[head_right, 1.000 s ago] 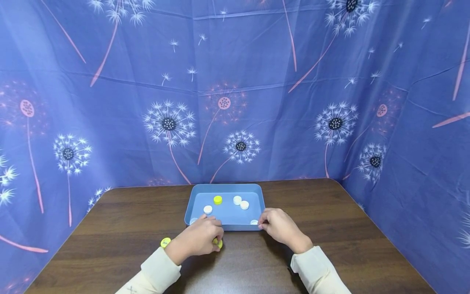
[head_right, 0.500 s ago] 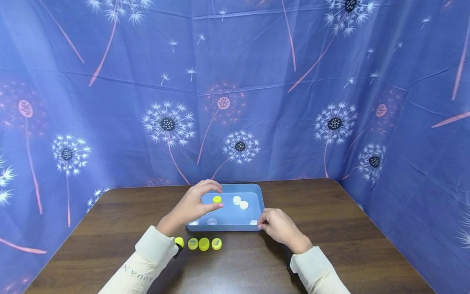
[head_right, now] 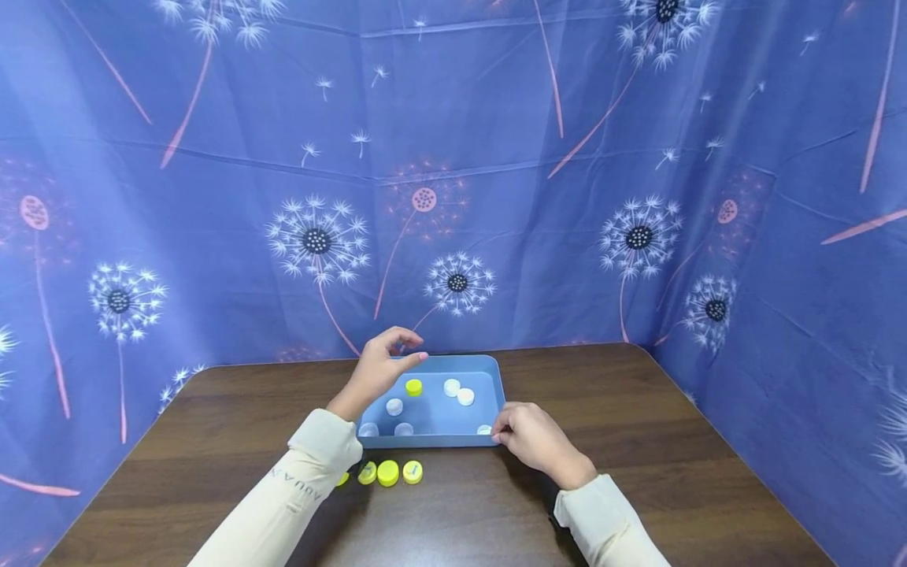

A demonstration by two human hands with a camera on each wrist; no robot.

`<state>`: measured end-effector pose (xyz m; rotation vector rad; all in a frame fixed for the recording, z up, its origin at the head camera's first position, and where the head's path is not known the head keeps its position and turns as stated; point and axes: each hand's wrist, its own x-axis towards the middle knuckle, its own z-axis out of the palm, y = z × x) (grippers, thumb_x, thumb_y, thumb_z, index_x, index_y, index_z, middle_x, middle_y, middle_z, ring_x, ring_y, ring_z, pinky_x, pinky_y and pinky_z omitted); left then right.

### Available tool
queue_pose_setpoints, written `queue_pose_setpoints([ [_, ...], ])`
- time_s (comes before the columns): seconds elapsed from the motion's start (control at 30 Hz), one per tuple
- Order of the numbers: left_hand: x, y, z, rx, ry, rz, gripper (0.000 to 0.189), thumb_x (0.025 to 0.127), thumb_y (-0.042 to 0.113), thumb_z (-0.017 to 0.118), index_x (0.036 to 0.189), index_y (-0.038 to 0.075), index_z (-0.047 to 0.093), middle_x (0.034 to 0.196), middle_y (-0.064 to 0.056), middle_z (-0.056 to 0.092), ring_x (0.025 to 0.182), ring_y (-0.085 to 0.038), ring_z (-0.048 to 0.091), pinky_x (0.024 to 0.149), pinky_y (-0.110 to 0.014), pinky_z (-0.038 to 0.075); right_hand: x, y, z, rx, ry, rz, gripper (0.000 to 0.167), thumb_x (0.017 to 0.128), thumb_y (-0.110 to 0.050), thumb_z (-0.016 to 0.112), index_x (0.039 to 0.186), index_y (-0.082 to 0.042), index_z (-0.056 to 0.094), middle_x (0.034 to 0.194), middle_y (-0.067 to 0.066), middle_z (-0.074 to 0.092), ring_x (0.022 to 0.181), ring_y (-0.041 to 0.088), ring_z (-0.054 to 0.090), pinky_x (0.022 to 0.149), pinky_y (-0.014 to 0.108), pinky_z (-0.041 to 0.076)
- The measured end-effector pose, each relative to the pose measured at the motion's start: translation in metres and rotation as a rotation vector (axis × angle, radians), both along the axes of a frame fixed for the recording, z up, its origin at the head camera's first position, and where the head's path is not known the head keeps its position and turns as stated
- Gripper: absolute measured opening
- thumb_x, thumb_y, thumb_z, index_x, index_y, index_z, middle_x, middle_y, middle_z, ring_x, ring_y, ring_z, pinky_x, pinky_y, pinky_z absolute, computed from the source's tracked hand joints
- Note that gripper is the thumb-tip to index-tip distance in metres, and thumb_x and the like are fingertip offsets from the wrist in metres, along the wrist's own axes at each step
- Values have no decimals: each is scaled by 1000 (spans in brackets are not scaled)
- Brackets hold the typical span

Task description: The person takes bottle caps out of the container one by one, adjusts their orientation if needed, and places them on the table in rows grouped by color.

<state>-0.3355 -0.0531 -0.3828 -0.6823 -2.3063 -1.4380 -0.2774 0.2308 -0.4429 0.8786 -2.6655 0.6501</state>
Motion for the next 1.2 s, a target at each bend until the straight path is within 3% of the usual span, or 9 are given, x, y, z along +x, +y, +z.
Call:
queue_pose_setpoints([
  [0.17,-14,2,-13,-55,-68,51,24,87,17,78,109,10,71,109,-6,67,106,-26,62,93,-48,49,0,-1,2,2,4,4,16,80,0,80,76,-15,75,77,-12,65,72,0,57,66,25,51],
  [0.4,-25,5,-31,-280,-191,149,32,84,14,79,114,7,71,115,-10,68,108,-31,63,92,-45,50,1,-1,1,-3,-3,6,14,79,-1,81,76,-14,76,76,-13,64,72,-1,56,67,25,52],
  [0.57,-27,5,-39,-328,-231,140,35,85,12,79,118,4,70,118,-15,69,113,-35,62,93,-47,50,0,0,1,-6,2,9,14,79,-1,81,76,-14,76,77,-14,64,73,-1,57,68,25,52],
  [0.7,-29,3,-45,-346,-269,150,38,85,13,79,120,4,69,119,-13,68,115,-34,60,94,-47,49,0,0,0,-6,-10,10,14,79,-1,81,76,-15,76,77,-12,64,73,0,57,68,25,52],
  [0.97,-33,0,-53,-472,-341,170,44,81,14,82,121,3,68,119,-10,68,109,-29,63,93,-45,50,0,0,1,-13,-13,11,15,79,-2,80,76,-15,75,77,-13,64,74,1,57,69,26,52],
  [1.1,-33,1,-54,-519,-355,171,44,80,11,82,122,3,69,119,-10,69,114,-31,61,98,-47,47,0,0,1,-12,-21,7,15,80,-2,80,76,-16,75,77,-14,63,73,0,56,67,25,51],
  [1.2,-32,2,-54,-562,-336,166,41,80,10,82,119,3,71,115,-10,70,111,-29,64,95,-46,50,0,0,1,-8,-24,4,15,80,-2,80,76,-16,75,77,-14,63,73,0,56,68,25,51],
])
